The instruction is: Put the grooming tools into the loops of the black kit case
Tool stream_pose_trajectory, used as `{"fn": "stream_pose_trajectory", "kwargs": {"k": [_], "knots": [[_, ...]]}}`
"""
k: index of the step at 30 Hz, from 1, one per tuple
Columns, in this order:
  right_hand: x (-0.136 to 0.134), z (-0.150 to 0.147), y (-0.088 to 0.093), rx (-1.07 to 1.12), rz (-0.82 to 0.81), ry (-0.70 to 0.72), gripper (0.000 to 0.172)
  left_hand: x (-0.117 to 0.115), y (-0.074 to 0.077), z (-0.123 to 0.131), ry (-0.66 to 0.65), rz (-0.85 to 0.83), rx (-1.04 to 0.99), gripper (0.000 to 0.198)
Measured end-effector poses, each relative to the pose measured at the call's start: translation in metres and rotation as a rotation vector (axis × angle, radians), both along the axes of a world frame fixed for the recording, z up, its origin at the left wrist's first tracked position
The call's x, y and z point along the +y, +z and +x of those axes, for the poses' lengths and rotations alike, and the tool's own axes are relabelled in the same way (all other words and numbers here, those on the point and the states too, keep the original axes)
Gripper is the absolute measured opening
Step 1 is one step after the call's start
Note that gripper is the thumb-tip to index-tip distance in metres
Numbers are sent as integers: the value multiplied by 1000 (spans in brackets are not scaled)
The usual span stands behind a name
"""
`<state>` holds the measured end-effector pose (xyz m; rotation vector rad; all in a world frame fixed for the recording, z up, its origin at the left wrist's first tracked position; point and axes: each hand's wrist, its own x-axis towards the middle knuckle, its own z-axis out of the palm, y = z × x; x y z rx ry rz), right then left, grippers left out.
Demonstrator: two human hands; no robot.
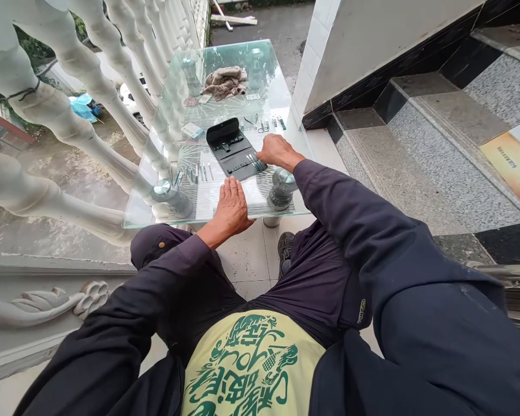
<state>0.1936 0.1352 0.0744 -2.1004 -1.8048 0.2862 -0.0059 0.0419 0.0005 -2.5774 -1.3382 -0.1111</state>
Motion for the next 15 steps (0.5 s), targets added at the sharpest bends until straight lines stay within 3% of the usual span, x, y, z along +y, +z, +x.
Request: {"fn": "stream_pose_trajectory", "kwargs": {"k": [8, 15], "knots": [[23, -19, 2, -152, 26, -40, 33, 9, 20, 7, -71, -41, 133, 133], [35, -31, 7, -112, -11, -117, 35, 6, 19, 11, -49, -52, 125, 134]]}}
